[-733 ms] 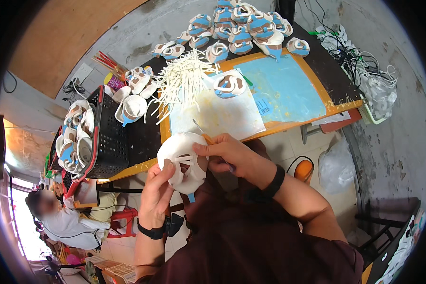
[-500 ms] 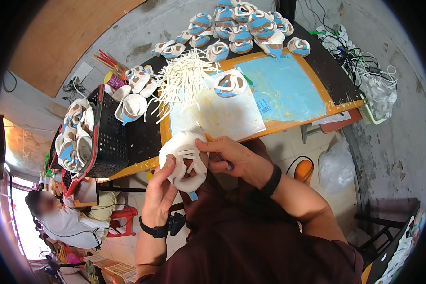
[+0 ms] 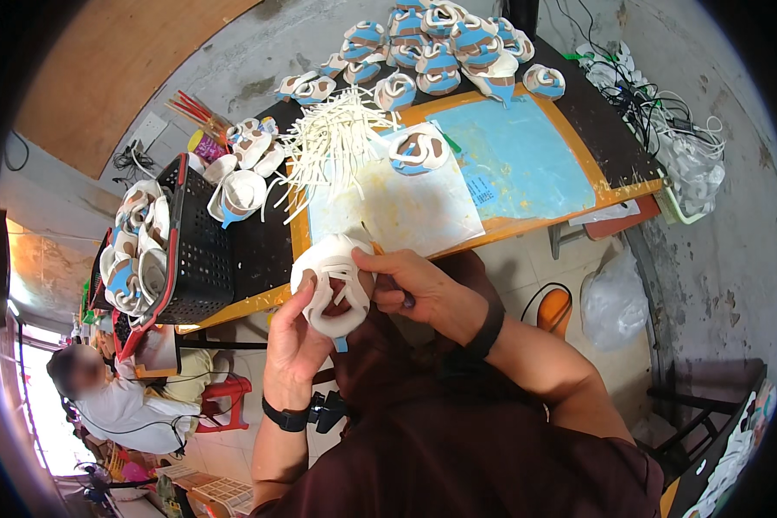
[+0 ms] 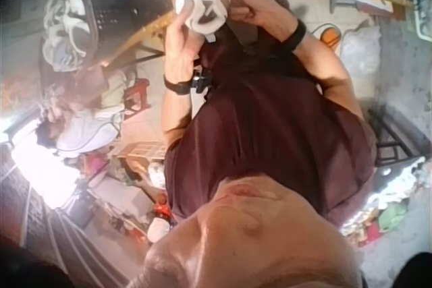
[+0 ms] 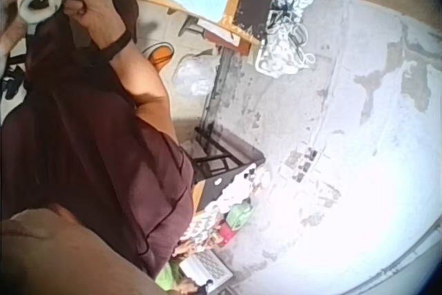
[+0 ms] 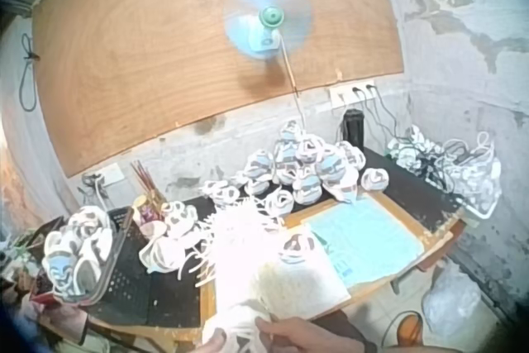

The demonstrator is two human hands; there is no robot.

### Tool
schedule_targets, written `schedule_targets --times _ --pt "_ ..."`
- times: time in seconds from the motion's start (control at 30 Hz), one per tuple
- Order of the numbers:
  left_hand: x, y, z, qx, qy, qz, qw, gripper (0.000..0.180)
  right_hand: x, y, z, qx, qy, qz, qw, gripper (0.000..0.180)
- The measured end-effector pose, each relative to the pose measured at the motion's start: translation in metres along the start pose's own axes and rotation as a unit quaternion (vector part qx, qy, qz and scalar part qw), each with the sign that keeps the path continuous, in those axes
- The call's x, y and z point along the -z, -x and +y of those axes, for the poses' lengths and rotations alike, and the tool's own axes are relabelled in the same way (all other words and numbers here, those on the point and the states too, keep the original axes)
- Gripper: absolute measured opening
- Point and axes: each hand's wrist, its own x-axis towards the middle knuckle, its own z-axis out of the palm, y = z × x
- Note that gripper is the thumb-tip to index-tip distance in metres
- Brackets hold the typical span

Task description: The recorder uses a hand tool to assemble and finish shoe components at a workstation.

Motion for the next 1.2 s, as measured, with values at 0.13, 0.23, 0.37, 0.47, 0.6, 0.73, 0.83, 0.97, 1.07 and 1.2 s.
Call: schedule_targets --times 0.13,0.23,0.37,0.47,0.6,0.73,0.83,0.97,1.07,1.2 --pt "-0.001 -0.003 -0.004 -0.011 0.030 0.025 0.999 0.050 -0.001 -0.002 0.001 0.018 0.021 0.014 1.000 0.024" --pt "0.001 -0.006 -0.005 -0.003 0.037 0.029 0.999 0.050 0.001 -0.003 0.001 0.028 0.018 0.011 0.999 0.023" --pt "0.001 -0.006 -0.005 0.002 0.043 0.031 0.999 0.057 -0.001 -0.002 -0.001 0.033 0.022 -0.002 0.999 0.023" --pt "0.006 -0.007 -0.005 -0.015 0.043 0.029 0.999 0.058 -0.007 0.000 -0.003 0.020 0.016 0.010 1.000 0.023" --pt "0.007 -0.010 -0.005 -0.029 0.037 0.013 0.999 0.057 0.001 -0.003 -0.002 0.014 0.004 0.002 1.000 0.023" --pt "0.013 -0.011 -0.004 -0.032 0.033 0.013 0.999 0.055 0.002 -0.004 -0.004 0.002 -0.011 -0.019 1.000 0.023" --pt "0.030 -0.018 -0.005 -0.030 0.026 -0.013 0.999 0.052 0.002 -0.005 -0.004 -0.004 -0.018 -0.024 1.000 0.023" --pt "0.023 -0.016 -0.004 -0.040 -0.037 -0.009 0.998 0.048 0.003 -0.004 -0.003 -0.003 -0.024 -0.020 1.000 0.022" --pt "0.011 -0.013 -0.005 -0.104 -0.072 0.071 0.989 0.041 0.005 -0.006 -0.002 0.006 -0.032 -0.003 0.999 0.021" --pt "0.019 -0.016 -0.007 -0.127 -0.085 0.020 0.988 0.041 0.010 -0.011 0.000 0.013 -0.033 -0.002 0.999 0.021"
